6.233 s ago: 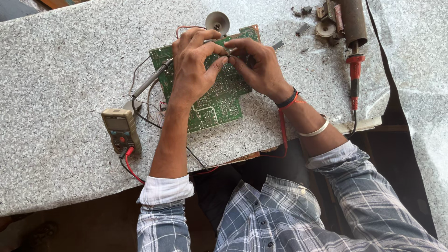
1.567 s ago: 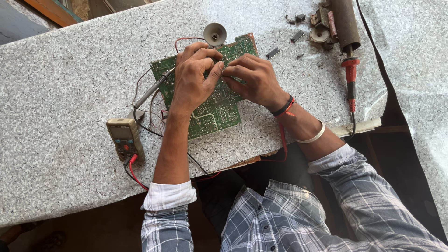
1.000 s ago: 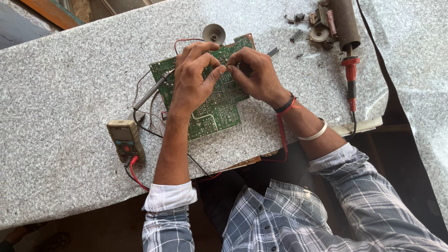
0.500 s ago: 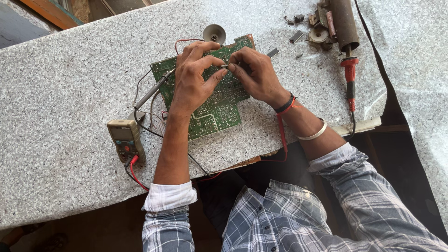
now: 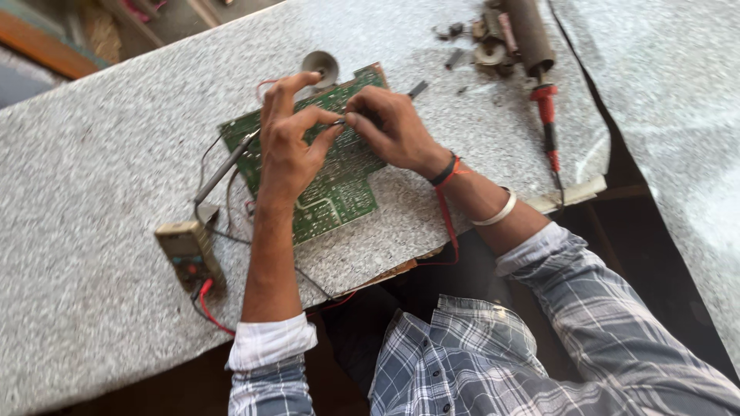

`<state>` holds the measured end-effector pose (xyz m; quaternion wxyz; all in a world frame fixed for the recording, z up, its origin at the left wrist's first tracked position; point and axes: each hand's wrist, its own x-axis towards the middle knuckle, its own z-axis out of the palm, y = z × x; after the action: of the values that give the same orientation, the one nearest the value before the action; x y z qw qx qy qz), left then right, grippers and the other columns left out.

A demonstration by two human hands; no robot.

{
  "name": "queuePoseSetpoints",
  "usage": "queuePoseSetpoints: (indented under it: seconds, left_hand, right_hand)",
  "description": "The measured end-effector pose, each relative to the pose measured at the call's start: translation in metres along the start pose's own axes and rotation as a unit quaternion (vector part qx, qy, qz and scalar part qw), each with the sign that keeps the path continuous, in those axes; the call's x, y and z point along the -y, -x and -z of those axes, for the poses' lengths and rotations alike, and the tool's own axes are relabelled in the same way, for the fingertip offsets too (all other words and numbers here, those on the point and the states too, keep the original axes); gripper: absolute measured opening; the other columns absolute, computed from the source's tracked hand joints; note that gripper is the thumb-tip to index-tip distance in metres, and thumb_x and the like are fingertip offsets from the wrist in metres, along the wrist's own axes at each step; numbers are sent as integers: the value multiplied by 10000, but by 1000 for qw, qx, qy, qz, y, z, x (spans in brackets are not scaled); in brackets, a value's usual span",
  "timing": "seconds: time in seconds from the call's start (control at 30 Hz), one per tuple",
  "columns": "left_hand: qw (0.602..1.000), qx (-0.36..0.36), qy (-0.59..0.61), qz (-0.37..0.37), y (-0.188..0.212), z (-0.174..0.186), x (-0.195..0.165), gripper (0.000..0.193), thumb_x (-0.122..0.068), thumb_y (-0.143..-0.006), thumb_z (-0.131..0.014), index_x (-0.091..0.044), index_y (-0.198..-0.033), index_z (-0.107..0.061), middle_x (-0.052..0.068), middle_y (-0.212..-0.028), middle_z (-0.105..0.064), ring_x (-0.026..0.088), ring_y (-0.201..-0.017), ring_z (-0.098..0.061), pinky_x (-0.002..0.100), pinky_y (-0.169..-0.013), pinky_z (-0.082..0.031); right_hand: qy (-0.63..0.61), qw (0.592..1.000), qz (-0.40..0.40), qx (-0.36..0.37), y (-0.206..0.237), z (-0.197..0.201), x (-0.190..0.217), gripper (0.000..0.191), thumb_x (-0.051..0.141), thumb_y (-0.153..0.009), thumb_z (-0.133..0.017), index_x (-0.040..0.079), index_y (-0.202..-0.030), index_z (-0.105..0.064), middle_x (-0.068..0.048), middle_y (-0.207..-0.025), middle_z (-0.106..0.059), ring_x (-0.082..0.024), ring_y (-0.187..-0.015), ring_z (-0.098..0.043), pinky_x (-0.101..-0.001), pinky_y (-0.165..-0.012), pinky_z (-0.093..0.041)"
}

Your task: The person uses a multimeter to test points on a green circuit board. They hold the board with one hand and touch the multimeter probes to various pads and components on the board's surface. The multimeter display is visible on the table, and the person adjusts probe contact throughout the clip.

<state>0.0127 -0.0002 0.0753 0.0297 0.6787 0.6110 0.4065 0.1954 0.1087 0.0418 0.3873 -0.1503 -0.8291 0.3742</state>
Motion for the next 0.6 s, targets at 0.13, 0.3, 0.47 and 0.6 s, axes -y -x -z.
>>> queuePoseSetpoints:
  seconds: [0.13,0.3,0.47,0.6]
  left_hand:
    - [1000,6,-9,5,-3,-2,-5,189,-80,-810,-903,-100,-974,-811,82,-1441,-570,293,-1391,-484,451,-1205,-374]
    - [1000,4,-12,-11,-8,-5,-8,174,-115,-827,-907,-105,-964,-801,85,-1414,-591,307,-1386,-479,460,-1208,-377]
    - [1000,19,-13,5,-10,-3,-7,169,-118,-801,-878,-97,-941,-785,91,-1380,-612,299,-1357,-495,458,-1185,-393]
    - [1000,23,-17,8,-8,2,-5,168,-117,-807,-872,-84,-934,-766,88,-1373,-625,293,-1350,-511,466,-1172,-387]
  right_hand:
    - [-31,999,-38,7,-1,2,-3,177,174,-1030,-666,3,-997,-636,-70,-774,-581,-139,-645,-514,-325,-567,-422]
    - [-49,997,-51,3,-1,9,-2,178,174,-1008,-686,2,-1008,-639,-52,-787,-609,-117,-667,-560,-302,-579,-461]
    - [-28,999,-29,6,-5,9,1,162,160,-994,-700,5,-1002,-653,-54,-793,-625,-107,-676,-574,-286,-580,-462]
    - [-31,998,-56,10,-6,5,4,148,141,-994,-704,-1,-1007,-664,-54,-794,-628,-93,-657,-568,-276,-577,-466]
